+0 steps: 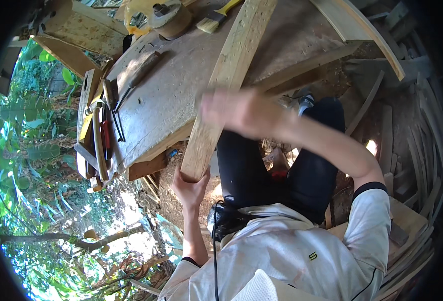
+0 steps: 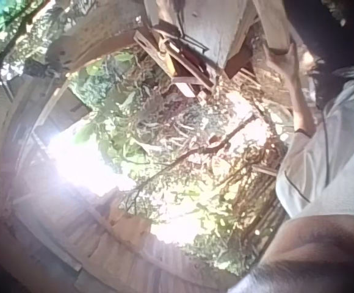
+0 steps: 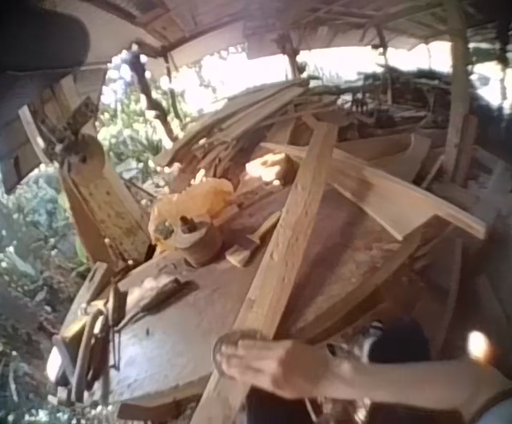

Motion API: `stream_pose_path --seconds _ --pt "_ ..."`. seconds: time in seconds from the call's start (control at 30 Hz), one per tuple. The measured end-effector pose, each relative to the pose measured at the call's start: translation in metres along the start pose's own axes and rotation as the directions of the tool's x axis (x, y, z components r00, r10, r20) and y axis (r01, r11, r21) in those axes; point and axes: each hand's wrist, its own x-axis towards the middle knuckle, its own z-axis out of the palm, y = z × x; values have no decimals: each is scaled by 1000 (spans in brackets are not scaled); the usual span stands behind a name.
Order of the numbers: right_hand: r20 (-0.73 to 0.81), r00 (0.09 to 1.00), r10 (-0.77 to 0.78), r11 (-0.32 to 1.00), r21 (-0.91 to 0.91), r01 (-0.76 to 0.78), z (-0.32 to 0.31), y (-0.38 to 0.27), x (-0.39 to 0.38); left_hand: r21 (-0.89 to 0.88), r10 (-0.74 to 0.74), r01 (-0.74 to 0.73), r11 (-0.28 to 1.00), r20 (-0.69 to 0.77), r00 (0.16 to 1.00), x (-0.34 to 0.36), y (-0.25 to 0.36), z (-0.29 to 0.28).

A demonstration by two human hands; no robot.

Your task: The person cleans a wooden plank with a brush and then smooths it by hand. They then use a hammer to drive a nail into the plank.

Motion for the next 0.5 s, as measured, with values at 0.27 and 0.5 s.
stream_pose_path --seconds 0.27,0.5 --pt "-70 992 -106 994 -29 104 -3 26 -17 90 48 -38 995 -112 993 -30 -73 -23" --pt "-157 985 -67 959 -282 20 -22 73 -6 56 0 7 998 -125 992 -68 -161 -46"
